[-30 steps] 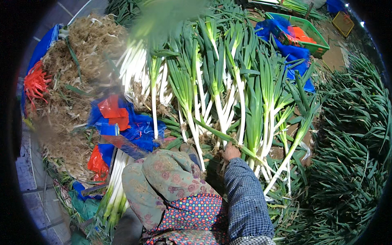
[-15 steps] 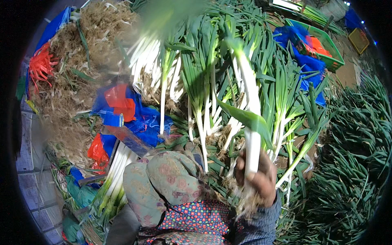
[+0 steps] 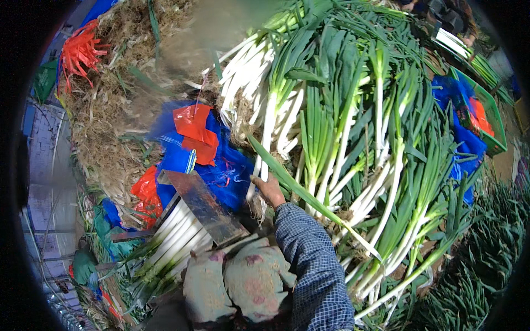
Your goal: The person sits on the floor and repeatedly picks up bunches of green onions, places them on a metal frame, and then removes them to a pile. The person handles the vegetables by hand without using any tools.
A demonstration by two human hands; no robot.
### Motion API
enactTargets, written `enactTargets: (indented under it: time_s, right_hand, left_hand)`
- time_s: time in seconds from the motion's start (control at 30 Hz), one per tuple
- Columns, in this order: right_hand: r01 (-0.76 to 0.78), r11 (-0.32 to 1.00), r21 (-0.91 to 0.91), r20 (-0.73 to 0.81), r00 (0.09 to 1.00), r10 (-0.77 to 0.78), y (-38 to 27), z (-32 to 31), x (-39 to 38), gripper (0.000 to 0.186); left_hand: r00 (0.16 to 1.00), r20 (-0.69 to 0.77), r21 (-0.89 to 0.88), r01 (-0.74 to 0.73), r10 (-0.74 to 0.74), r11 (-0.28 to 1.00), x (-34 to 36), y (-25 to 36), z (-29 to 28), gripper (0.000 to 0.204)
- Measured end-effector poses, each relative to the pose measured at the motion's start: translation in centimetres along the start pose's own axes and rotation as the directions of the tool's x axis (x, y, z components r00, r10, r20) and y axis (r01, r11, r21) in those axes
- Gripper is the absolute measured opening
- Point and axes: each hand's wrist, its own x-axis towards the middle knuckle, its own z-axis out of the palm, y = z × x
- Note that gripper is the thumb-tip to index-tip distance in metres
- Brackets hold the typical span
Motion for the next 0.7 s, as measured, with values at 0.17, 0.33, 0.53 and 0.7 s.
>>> enactTargets:
  time_s: [0.17, 0.33, 0.53, 0.7]
  right_hand:
    - [-0.046, 0.905, -0.424, -0.128, 0.992, -0.01, 5.6, 1.0, 4.8, 0.057]
    - [-0.102, 0.991, 0.087, -0.003, 0.995, 0.103, 5.4, 2.2, 5.0, 0.039]
    - [-0.169, 0.793, 0.586, 0.154, 0.983, 0.096, -2.5, 0.5, -2.1, 0.039]
    - [-0.01, 0.702, 0.712, 0.058, 0.997, -0.045, -8.1, -9.9, -12.9, 0.053]
  left_hand:
    - [1.0, 0.002, -0.032, -0.009, 0.009, 0.999, -0.2, 0.0, 0.3, 0.029]
    - [1.0, 0.005, -0.038, -0.016, 0.016, 0.999, -0.6, -0.2, 0.3, 0.028]
    - [1.0, -0.022, -0.05, -0.021, 0.02, 0.999, -0.4, -0.7, 1.1, 0.026]
    - [0.997, -0.045, -0.063, -0.067, 0.064, 0.996, -0.3, -1.2, -0.3, 0.025]
